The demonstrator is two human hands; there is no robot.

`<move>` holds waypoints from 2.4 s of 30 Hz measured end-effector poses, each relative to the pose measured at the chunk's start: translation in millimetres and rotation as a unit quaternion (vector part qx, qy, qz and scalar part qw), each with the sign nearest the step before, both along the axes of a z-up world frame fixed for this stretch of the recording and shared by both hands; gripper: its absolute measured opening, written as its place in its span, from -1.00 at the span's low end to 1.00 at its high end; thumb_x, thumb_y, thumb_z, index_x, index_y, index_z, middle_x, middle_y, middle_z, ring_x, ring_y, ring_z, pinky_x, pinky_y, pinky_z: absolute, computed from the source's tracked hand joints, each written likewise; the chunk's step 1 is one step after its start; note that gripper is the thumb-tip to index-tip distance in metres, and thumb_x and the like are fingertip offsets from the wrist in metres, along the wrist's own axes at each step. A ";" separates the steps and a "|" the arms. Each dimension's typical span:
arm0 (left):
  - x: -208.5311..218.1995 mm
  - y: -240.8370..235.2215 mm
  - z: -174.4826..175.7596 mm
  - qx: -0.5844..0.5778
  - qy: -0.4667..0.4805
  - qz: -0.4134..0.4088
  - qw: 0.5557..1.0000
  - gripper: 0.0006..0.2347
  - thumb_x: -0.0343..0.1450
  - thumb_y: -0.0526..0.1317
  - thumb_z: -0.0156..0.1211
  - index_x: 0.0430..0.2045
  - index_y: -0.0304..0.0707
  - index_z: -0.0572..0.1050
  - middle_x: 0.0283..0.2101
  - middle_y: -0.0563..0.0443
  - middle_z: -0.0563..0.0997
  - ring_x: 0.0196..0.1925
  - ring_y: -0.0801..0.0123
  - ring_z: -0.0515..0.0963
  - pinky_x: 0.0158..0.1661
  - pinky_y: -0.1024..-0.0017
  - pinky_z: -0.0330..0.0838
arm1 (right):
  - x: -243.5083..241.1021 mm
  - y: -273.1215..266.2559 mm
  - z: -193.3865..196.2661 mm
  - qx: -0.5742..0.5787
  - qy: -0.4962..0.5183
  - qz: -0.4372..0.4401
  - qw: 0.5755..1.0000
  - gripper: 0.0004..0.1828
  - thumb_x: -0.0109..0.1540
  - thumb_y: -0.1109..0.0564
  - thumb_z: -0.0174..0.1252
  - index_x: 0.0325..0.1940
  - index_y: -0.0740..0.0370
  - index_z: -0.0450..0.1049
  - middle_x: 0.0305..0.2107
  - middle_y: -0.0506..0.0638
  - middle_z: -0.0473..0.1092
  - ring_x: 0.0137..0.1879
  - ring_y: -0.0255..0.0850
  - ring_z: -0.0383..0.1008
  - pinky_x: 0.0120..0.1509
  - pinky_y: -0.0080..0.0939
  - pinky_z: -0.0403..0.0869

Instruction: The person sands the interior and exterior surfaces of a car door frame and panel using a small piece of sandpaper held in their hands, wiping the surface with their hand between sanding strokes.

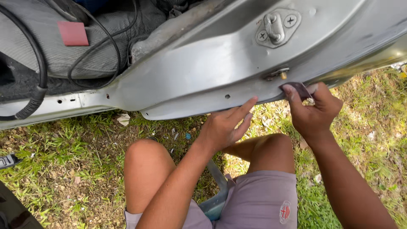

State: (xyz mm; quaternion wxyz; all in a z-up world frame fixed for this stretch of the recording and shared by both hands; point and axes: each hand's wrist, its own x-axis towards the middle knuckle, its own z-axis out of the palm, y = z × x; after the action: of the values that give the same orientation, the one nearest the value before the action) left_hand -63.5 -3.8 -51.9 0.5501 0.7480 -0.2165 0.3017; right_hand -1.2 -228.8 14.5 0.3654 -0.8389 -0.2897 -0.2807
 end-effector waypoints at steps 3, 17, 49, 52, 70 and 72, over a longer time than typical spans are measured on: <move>2.7 -7.0 -14.9 0.032 -0.032 0.050 0.998 -0.65 0.46 -0.30 0.16 0.18 -0.14 0.51 -0.50 -0.02 0.64 -0.55 0.21 0.62 -0.52 0.31 0.55 | -4.6 -0.8 -35.8 0.040 0.005 -0.012 0.999 -0.53 0.34 0.39 0.41 -0.54 0.38 0.30 -0.72 0.14 0.35 -0.59 -0.09 0.39 -0.39 -0.20 0.32; 0.7 -14.6 -20.9 -0.024 -0.008 0.038 0.999 -0.64 0.43 -0.34 0.22 0.15 -0.18 0.53 -0.43 0.01 0.70 -0.47 0.22 0.69 -0.44 0.31 0.61 | -15.1 13.5 -59.6 0.162 0.142 -0.039 0.976 -0.51 0.38 0.32 0.31 -0.57 0.23 0.26 -0.78 0.03 0.30 -0.65 -0.37 0.26 -0.51 -0.37 0.18; -11.3 1.1 -18.2 -0.008 0.064 0.018 0.998 -0.44 0.42 -0.32 0.19 0.39 -0.25 0.22 -0.36 0.05 0.72 -0.39 0.18 0.71 -0.28 0.21 0.64 | -38.1 75.2 -111.1 0.293 0.065 -0.087 0.950 -0.55 0.31 0.28 0.39 -0.58 0.25 0.31 -0.73 0.00 0.21 -0.60 -0.44 0.08 -0.51 -0.34 0.11; -13.5 4.9 -20.9 -0.044 0.097 -0.018 0.994 -0.41 0.36 -0.30 0.12 0.39 -0.23 0.23 -0.35 0.06 0.72 -0.42 0.19 0.70 -0.27 0.24 0.66 | -30.6 73.0 -99.6 0.325 0.089 -0.119 0.934 -0.70 0.41 0.13 0.27 -0.37 0.32 0.48 -0.64 0.06 0.42 -0.67 -0.39 0.31 -0.59 -0.43 0.28; -10.6 0.8 -23.8 -0.061 0.096 -0.031 0.993 -0.40 0.35 -0.27 0.11 0.39 -0.27 0.22 -0.44 0.10 0.70 -0.55 0.24 0.63 -0.38 0.26 0.58 | -22.1 41.3 -128.6 0.248 0.055 -0.102 0.962 -0.62 0.26 0.29 0.42 -0.60 0.35 0.44 -0.82 0.12 0.32 -0.69 -0.29 0.32 -0.54 -0.32 0.21; -11.1 0.6 -26.9 -0.047 0.090 -0.016 0.995 -0.40 0.35 -0.29 0.13 0.38 -0.27 0.24 -0.44 0.13 0.69 -0.54 0.25 0.63 -0.37 0.30 0.59 | -10.5 24.7 -118.3 0.221 0.011 -0.112 0.969 -0.58 0.23 0.29 0.52 -0.63 0.31 0.46 -0.83 0.09 0.32 -0.70 -0.28 0.31 -0.52 -0.35 0.22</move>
State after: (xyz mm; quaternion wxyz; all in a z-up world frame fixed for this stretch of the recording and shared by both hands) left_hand -74.6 -3.2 -78.7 0.6068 0.7419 -0.1635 0.2339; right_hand -11.8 -204.1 -103.8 0.5112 -0.7674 -0.1209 -0.3677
